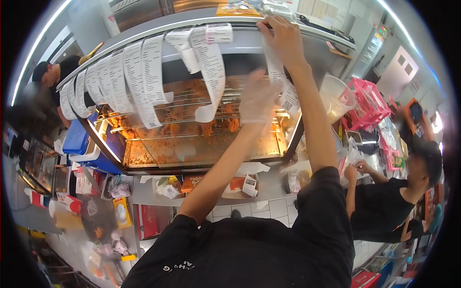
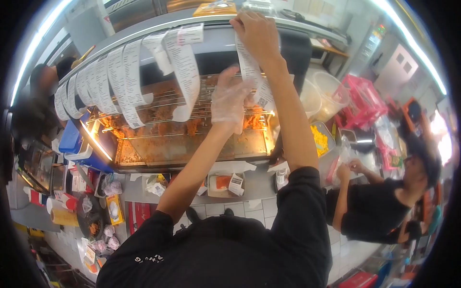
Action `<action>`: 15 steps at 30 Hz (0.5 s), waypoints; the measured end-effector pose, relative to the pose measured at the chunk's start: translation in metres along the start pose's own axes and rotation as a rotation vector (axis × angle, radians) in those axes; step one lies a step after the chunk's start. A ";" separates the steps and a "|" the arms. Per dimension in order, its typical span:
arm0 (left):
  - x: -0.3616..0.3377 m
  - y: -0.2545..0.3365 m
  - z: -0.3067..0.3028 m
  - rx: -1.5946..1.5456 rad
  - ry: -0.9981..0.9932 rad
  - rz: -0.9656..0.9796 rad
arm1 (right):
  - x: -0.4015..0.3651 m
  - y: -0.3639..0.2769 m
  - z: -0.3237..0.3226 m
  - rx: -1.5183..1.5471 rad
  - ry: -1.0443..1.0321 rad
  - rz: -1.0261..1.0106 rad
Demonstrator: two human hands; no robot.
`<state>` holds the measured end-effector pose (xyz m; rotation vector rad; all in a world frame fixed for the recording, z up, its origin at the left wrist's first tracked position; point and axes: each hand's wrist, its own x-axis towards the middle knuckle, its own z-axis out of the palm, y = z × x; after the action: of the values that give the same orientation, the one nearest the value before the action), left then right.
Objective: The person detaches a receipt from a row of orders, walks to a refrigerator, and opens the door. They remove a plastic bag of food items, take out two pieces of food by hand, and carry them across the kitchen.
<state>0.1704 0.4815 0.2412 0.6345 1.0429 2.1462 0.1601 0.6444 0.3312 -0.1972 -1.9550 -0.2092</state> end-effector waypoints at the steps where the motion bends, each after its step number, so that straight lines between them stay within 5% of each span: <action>1: 0.000 -0.022 -0.010 0.078 -0.092 0.089 | -0.002 0.004 -0.004 -0.012 -0.004 0.013; 4: -0.020 -0.056 -0.034 0.371 -0.241 -0.127 | -0.010 0.013 -0.020 -0.181 0.029 -0.012; 10: -0.049 -0.083 -0.029 0.250 -0.244 -0.265 | -0.011 0.019 -0.050 -0.240 -0.083 0.077; 15: -0.037 -0.129 -0.017 0.181 -0.223 -0.071 | -0.015 0.032 -0.063 -0.213 -0.118 0.095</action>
<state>0.2286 0.5059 0.1218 0.8867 1.1253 1.8838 0.2290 0.6596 0.3431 -0.4492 -2.0341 -0.3502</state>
